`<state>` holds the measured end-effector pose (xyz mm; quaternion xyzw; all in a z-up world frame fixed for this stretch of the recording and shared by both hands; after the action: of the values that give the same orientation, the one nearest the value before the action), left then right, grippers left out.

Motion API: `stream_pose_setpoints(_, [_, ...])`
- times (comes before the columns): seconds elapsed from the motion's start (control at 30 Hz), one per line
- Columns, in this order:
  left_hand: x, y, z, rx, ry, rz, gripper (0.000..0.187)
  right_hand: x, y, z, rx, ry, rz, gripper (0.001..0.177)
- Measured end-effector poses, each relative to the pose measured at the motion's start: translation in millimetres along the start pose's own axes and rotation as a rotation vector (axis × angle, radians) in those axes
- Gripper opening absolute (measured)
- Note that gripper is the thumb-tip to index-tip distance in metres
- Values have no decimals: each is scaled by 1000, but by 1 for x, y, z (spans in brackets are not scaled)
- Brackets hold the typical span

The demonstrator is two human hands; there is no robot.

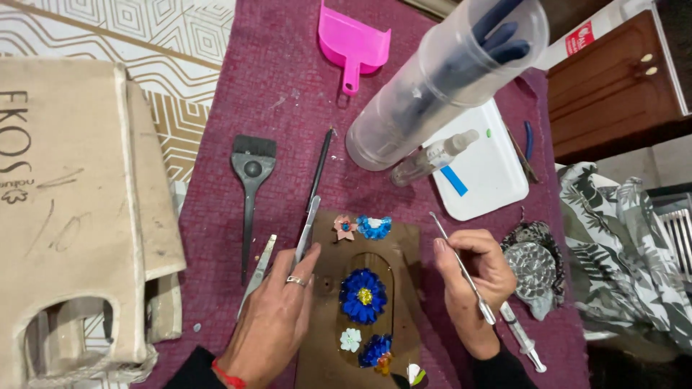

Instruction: Decorating a piece of cardboard with small artificial flowers and butterflies using tweezers.

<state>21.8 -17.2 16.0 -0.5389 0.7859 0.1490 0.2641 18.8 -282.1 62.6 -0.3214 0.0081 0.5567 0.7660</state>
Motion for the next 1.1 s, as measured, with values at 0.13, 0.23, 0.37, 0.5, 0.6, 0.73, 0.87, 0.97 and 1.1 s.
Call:
stream_pose_setpoints(0.13, [-7, 2, -3, 168, -133, -168, 56, -25, 17, -30, 158, -100, -23, 13])
stream_pose_setpoints(0.23, [-12, -3, -5, 164, -254, -211, 65, -26, 26, -53, 334, -368, -54, 9])
stream_pose_setpoints(0.37, [-9, -9, -11, 138, -363, -104, 74, -13, 19, -53, 487, -515, -12, 10])
stream_pose_setpoints(0.5, [2, -12, -9, 157, -556, -99, 71, -2, 20, -68, 497, -528, 79, 18])
stream_pose_setpoints(0.6, [10, -13, -9, 163, -693, -103, 69, 3, 24, -72, 441, -561, 98, 18])
stream_pose_setpoints(0.73, [8, -11, -27, 163, -704, -15, 70, 6, 25, -72, 405, -522, 99, 18])
stream_pose_setpoints(0.87, [6, -17, -31, 212, -686, 52, 74, 6, 20, -72, 469, -546, 76, 13])
stream_pose_setpoints(0.97, [-2, -29, -25, 270, -612, 68, 71, 4, 17, -57, 480, -562, 42, 8])
stream_pose_setpoints(1.1, [-7, -43, -11, 308, -644, 171, 76, -9, 27, -38, 458, -357, 38, 14])
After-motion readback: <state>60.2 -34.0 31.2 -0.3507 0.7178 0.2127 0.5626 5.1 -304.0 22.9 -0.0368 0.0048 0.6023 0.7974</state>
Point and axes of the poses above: each hand's wrist, its own y-axis away from the middle knuckle, its own x-axis out of the palm, z = x × y, the point moved 3 cm from there along -y, towards the middle knuckle, and after that the axes turned 5 degrees about z, right-handed, at the moved point
